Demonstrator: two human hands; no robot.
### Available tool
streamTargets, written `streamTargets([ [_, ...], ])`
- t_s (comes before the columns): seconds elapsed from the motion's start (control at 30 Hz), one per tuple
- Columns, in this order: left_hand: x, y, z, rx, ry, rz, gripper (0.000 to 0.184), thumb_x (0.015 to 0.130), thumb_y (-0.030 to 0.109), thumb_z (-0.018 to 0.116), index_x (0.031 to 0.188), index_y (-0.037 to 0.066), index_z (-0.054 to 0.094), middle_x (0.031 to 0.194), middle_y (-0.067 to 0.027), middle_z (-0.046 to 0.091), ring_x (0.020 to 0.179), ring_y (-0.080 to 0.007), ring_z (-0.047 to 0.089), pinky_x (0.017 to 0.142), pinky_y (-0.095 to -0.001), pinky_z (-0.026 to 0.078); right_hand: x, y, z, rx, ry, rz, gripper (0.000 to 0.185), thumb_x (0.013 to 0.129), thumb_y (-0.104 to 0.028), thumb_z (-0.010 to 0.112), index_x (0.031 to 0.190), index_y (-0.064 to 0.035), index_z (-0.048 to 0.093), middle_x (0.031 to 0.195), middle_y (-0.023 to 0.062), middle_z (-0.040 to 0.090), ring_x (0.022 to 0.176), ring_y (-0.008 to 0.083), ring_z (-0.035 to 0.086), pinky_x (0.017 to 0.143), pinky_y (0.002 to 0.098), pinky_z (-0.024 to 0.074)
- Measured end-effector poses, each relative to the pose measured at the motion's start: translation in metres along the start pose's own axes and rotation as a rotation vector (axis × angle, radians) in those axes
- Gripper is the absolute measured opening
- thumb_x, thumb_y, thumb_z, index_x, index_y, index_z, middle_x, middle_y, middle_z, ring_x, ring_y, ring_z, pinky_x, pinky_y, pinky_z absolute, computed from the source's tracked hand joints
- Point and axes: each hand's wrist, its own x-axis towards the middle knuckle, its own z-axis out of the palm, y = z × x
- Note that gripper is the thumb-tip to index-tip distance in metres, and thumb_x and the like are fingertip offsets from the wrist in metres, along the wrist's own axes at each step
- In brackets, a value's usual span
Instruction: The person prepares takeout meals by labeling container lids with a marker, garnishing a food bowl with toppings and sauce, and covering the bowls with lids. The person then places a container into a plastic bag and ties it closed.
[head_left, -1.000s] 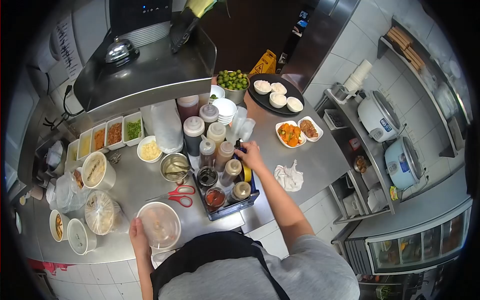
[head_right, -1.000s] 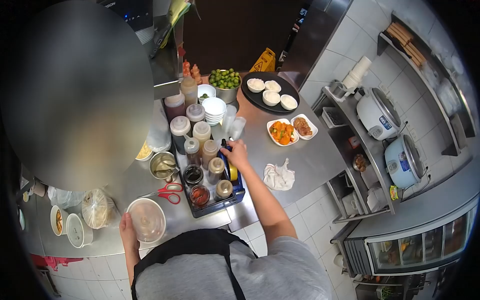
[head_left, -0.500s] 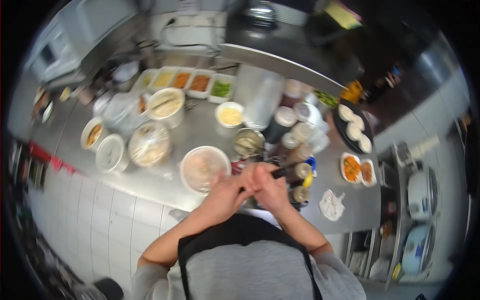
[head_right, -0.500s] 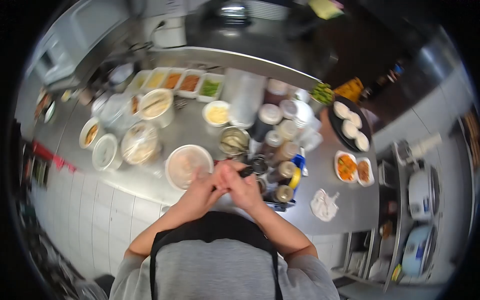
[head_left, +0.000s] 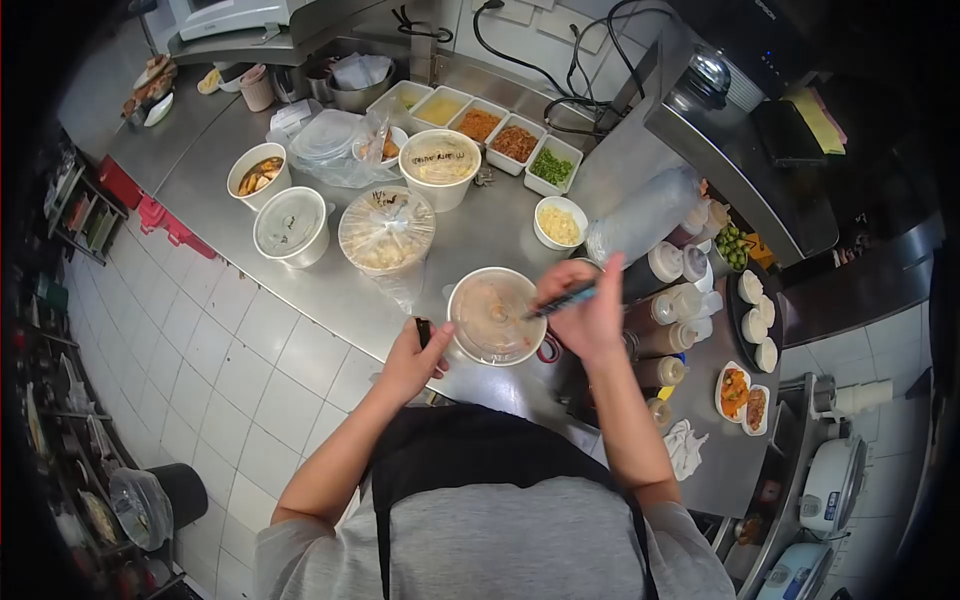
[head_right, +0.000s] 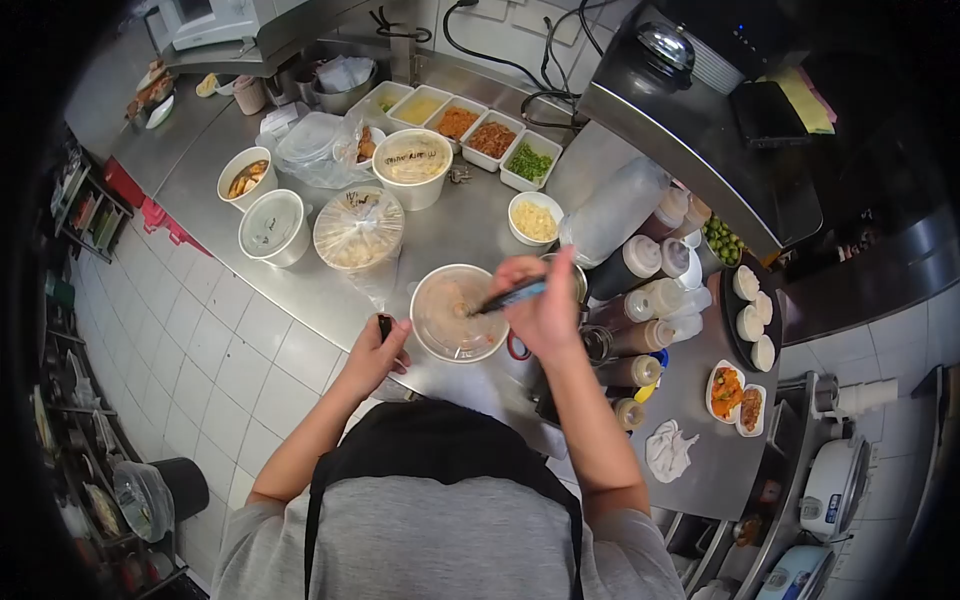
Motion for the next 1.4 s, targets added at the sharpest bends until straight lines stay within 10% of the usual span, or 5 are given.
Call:
streamTargets([
  [0.17, 0.02, -0.017, 0.019, -0.235, -0.061, -0.086, 0.035, 0.081, 0.016, 0.069, 0.091, 0.003, 0.038, 0.077, -0.0051, 0.052, 0.065, -0.016, 0.062, 0.051, -0.0268, 0.053, 0.021, 0.049, -0.014, -0.266, 0.187, 0.074, 0.057, 0.094, -0.051, 0.032, 0.114, -0.0002, 0.049, 0.094, 0.0131, 0.059, 0.085, 0.0231, 0.06, 0.076, 0.0342, 0.0494],
  [0.2, 0.026, -0.013, 0.013, -0.243, -0.044, -0.116, 0.034, 0.081, 0.013, 0.069, 0.09, 0.005, 0.037, 0.078, -0.0051, 0.051, 0.062, -0.0138, 0.059, 0.051, -0.0262, 0.051, 0.017, 0.049, -0.01, -0.258, 0.16, 0.017, 0.034, 0.095, -0.029, 0.045, 0.116, -0.0014, 0.046, 0.102, 0.0148, 0.058, 0.086, 0.0224, 0.06, 0.077, 0.0326, 0.0498],
  [0.33, 0.047, -0.012, -0.013, -0.089, 0.004, 0.079, 0.036, 0.079, 0.016, 0.072, 0.087, 0.006, 0.038, 0.078, -0.0035, 0.051, 0.059, -0.009, 0.051, 0.052, -0.0252, 0.048, -0.002, 0.059, -0.001, -0.253, 0.167, 0.076, 0.015, 0.082, -0.001, 0.063, 0.093, -0.0033, 0.053, 0.085, 0.0081, 0.06, 0.074, 0.0127, 0.057, 0.066, 0.0256, 0.047],
  [0.6, 0.026, -0.013, -0.009, -0.065, -0.024, -0.054, 0.04, 0.071, 0.022, 0.08, 0.074, 0.007, 0.043, 0.065, 0.0001, 0.05, 0.057, -0.0082, 0.05, 0.051, -0.0244, 0.044, 0.024, 0.061, -0.018, -1.073, -0.157, -0.094, 0.026, 0.075, 0.0, 0.064, 0.06, -0.0054, 0.043, 0.061, -0.0002, 0.05, 0.055, 0.007, 0.042, 0.052, 0.0237, 0.033],
  [1.4, 0.023, -0.021, -0.005, -0.297, -0.053, -0.06, 0.04, 0.071, 0.016, 0.079, 0.072, 0.009, 0.04, 0.065, -0.0004, 0.051, 0.059, -0.0092, 0.052, 0.055, -0.0242, 0.047, 0.024, 0.06, -0.018, -1.104, -0.152, -0.134, 0.026, 0.074, -0.004, 0.062, 0.057, -0.0038, 0.042, 0.052, -0.0009, 0.042, 0.049, 0.0071, 0.038, 0.047, 0.0259, 0.0314],
])
